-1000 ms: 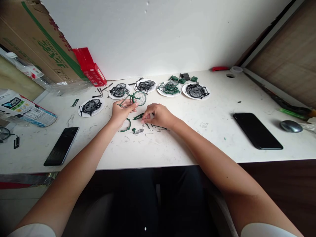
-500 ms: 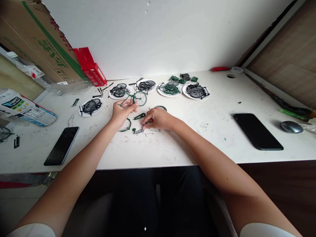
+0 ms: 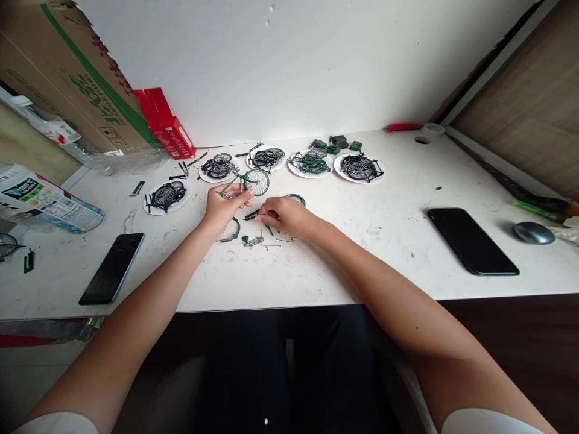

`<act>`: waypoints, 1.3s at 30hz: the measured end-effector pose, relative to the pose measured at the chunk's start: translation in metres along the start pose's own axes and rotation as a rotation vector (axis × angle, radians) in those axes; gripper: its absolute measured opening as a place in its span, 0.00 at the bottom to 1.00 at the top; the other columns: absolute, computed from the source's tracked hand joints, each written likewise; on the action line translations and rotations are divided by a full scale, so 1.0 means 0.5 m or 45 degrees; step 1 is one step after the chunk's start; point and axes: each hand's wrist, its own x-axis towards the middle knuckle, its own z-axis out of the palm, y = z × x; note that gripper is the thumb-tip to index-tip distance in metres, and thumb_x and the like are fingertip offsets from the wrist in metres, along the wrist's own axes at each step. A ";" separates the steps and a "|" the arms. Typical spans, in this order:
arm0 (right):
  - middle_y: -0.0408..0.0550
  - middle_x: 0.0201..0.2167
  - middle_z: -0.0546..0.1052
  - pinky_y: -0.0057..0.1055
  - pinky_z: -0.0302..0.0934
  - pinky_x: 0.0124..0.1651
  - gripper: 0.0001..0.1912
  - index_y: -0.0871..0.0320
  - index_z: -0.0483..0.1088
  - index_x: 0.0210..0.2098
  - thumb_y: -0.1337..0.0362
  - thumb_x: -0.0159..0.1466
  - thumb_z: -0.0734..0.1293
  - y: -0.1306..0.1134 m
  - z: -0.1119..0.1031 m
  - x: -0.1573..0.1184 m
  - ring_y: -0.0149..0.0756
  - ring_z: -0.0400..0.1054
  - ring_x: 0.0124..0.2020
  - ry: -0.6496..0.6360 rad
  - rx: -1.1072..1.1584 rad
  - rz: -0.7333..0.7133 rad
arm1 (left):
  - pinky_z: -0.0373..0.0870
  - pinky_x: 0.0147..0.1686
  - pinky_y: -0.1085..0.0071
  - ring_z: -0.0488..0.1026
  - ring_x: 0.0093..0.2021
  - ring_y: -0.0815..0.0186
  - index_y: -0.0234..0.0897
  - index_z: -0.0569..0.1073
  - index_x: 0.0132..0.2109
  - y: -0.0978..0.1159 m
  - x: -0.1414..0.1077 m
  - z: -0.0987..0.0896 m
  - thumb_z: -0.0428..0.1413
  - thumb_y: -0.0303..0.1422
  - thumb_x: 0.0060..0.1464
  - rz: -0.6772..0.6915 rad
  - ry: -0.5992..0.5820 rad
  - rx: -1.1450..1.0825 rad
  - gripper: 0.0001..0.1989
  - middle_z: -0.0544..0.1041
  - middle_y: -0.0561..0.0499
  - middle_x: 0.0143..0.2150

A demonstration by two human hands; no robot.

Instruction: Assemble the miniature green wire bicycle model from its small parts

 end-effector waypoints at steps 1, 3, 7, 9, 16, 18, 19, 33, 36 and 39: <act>0.48 0.29 0.78 0.34 0.57 0.35 0.16 0.59 0.79 0.39 0.53 0.74 0.68 -0.002 0.000 0.000 0.34 0.64 0.28 0.057 -0.001 0.020 | 0.79 0.34 0.69 0.79 0.32 0.66 0.33 0.84 0.39 -0.001 0.000 0.000 0.76 0.41 0.46 0.006 -0.004 -0.010 0.18 0.85 0.45 0.39; 0.48 0.30 0.78 0.33 0.58 0.35 0.16 0.58 0.78 0.40 0.53 0.75 0.67 -0.007 -0.002 0.002 0.35 0.65 0.28 0.138 0.008 0.057 | 0.79 0.35 0.69 0.79 0.34 0.65 0.33 0.84 0.39 -0.002 0.000 0.001 0.76 0.42 0.46 0.013 -0.012 -0.028 0.19 0.85 0.45 0.40; 0.51 0.36 0.82 0.34 0.64 0.38 0.15 0.57 0.78 0.41 0.53 0.75 0.67 -0.011 -0.007 0.004 0.38 0.72 0.34 0.281 0.021 0.063 | 0.80 0.35 0.69 0.79 0.32 0.66 0.32 0.83 0.39 0.001 -0.002 0.003 0.75 0.43 0.47 0.016 -0.032 -0.007 0.19 0.85 0.45 0.39; 0.51 0.39 0.84 0.35 0.67 0.40 0.15 0.56 0.79 0.43 0.52 0.75 0.67 -0.010 -0.007 0.005 0.40 0.74 0.36 0.359 0.028 0.064 | 0.80 0.35 0.69 0.79 0.33 0.66 0.32 0.84 0.39 0.001 -0.002 0.004 0.74 0.42 0.48 0.032 -0.043 0.008 0.18 0.85 0.45 0.38; 0.52 0.42 0.86 0.36 0.71 0.38 0.13 0.56 0.82 0.45 0.54 0.73 0.69 -0.010 -0.003 0.005 0.41 0.78 0.37 0.516 0.052 0.141 | 0.79 0.34 0.70 0.79 0.32 0.65 0.34 0.84 0.39 -0.016 -0.007 0.005 0.72 0.41 0.51 0.155 -0.020 0.195 0.15 0.84 0.47 0.36; 0.52 0.41 0.86 0.36 0.72 0.36 0.13 0.57 0.82 0.45 0.55 0.72 0.70 -0.012 -0.003 0.005 0.42 0.79 0.37 0.544 0.064 0.168 | 0.78 0.35 0.70 0.79 0.33 0.65 0.35 0.84 0.40 -0.018 -0.011 0.005 0.71 0.40 0.53 0.200 -0.046 0.249 0.13 0.85 0.46 0.37; 0.52 0.41 0.86 0.36 0.72 0.36 0.12 0.57 0.82 0.45 0.56 0.72 0.70 -0.012 -0.003 0.005 0.42 0.79 0.37 0.560 0.071 0.183 | 0.77 0.35 0.71 0.79 0.34 0.65 0.35 0.84 0.40 -0.019 -0.013 0.006 0.70 0.40 0.53 0.222 -0.053 0.273 0.13 0.85 0.46 0.37; 0.51 0.35 0.85 0.39 0.75 0.45 0.06 0.58 0.82 0.39 0.64 0.65 0.72 -0.005 -0.001 0.007 0.43 0.81 0.36 0.652 0.058 0.343 | 0.77 0.37 0.70 0.81 0.36 0.63 0.36 0.84 0.41 -0.013 -0.020 0.007 0.68 0.38 0.56 0.295 -0.096 0.410 0.10 0.86 0.46 0.39; 0.52 0.35 0.85 0.40 0.75 0.45 0.06 0.58 0.82 0.38 0.64 0.66 0.72 -0.007 -0.002 0.007 0.43 0.80 0.36 0.632 0.045 0.339 | 0.78 0.38 0.69 0.81 0.36 0.62 0.36 0.84 0.40 -0.007 -0.023 0.007 0.68 0.39 0.56 0.283 -0.101 0.405 0.10 0.86 0.45 0.39; 0.52 0.35 0.85 0.41 0.75 0.44 0.07 0.58 0.82 0.38 0.62 0.66 0.72 -0.003 -0.002 0.008 0.44 0.79 0.35 0.653 0.031 0.335 | 0.78 0.38 0.69 0.81 0.36 0.61 0.36 0.84 0.40 -0.001 -0.025 0.007 0.68 0.40 0.56 0.266 -0.105 0.403 0.11 0.86 0.45 0.39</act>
